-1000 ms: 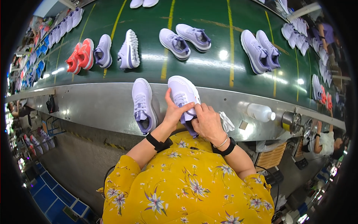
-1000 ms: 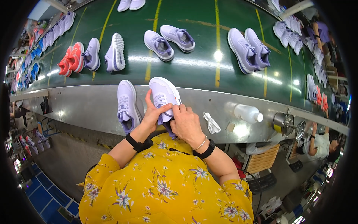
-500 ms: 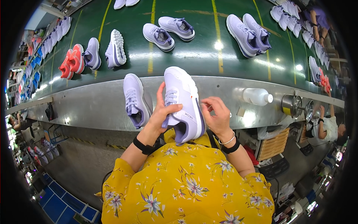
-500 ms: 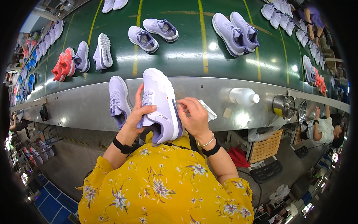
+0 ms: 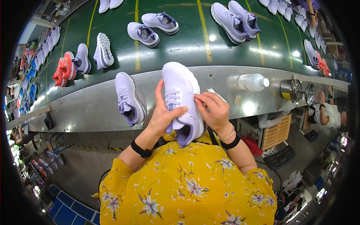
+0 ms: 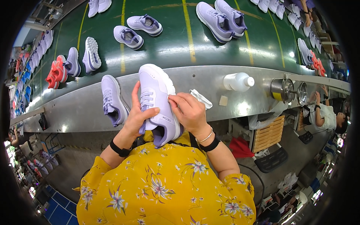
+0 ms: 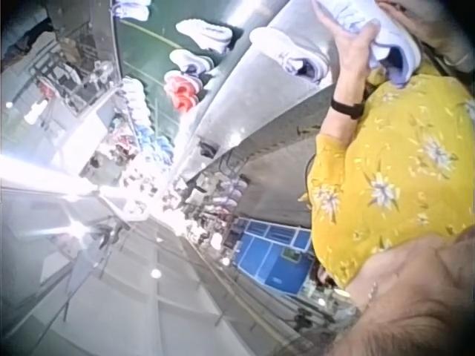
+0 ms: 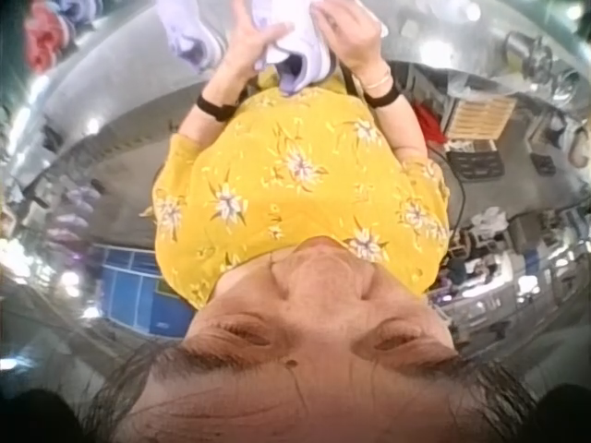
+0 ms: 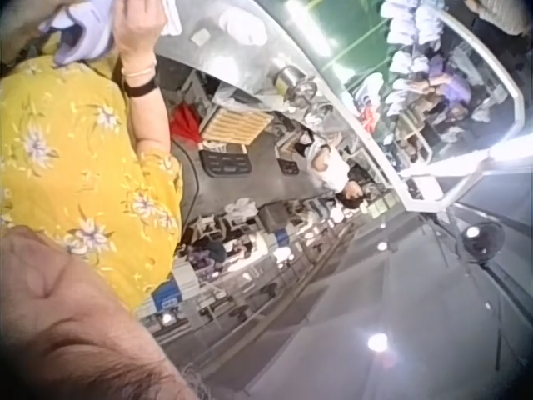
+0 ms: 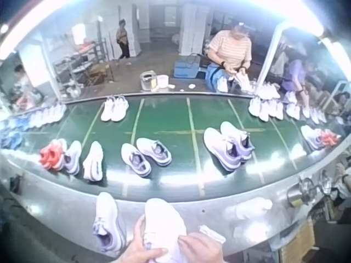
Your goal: Checking and cleaning newly manufactured sneakers on a factory conveyor belt.
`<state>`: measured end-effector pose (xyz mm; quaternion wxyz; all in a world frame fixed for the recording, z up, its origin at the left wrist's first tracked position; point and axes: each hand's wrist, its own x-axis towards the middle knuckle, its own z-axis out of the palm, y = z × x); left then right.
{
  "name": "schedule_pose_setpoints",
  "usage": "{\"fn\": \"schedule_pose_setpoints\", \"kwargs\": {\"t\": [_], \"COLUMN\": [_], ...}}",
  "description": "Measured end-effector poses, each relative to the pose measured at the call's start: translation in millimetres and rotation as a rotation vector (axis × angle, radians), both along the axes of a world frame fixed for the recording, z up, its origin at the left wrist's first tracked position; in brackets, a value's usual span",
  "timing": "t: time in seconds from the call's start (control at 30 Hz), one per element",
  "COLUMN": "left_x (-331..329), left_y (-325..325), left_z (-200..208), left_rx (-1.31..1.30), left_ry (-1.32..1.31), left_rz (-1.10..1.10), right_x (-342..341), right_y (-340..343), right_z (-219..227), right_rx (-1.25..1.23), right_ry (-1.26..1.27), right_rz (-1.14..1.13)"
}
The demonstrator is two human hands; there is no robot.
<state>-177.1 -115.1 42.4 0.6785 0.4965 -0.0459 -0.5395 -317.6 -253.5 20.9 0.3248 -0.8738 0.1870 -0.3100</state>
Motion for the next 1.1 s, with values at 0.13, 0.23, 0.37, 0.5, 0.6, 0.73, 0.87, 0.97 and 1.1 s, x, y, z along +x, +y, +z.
{"fn": "schedule_pose_setpoints", "kwargs": {"t": [0.13,0.23,0.37,0.5,0.6,0.73,0.87,0.97,1.1], "left_x": [-9,-15,-22,-30,-32,-21,-21,-23,-30], "left_y": [-5,-10,-15,-27,-25,-35,-54,-65,-75], "left_z": [1,2,0,1,-10,-25,-43,-61,-81], "left_rx": [0.014,0.044,0.036,0.011,0.009,0.140,0.203,0.257,0.313], "left_ry": [-0.041,-0.070,-0.102,-0.076,-0.031,-0.055,-0.140,-0.203,-0.274], "left_rz": [-0.034,-0.053,-0.090,-0.128,-0.057,-0.042,-0.026,0.009,0.045], "right_x": [-7,-12,-20,-43,-73,-158,-272,-327,-382], "right_y": [2,0,1,-11,-33,-99,-186,-241,-301], "right_z": [-5,-8,-6,-14,-29,-67,-94,-91,-91], "right_rx": [0.002,0.062,0.292,0.727,0.878,0.381,-0.047,-0.092,-0.267], "right_ry": [-0.028,-0.038,-0.059,-0.140,-0.277,-0.175,-0.037,0.054,0.207], "right_rz": [-0.060,-0.097,-0.169,-0.342,-0.487,-0.909,-1.244,-1.390,-1.433]}}
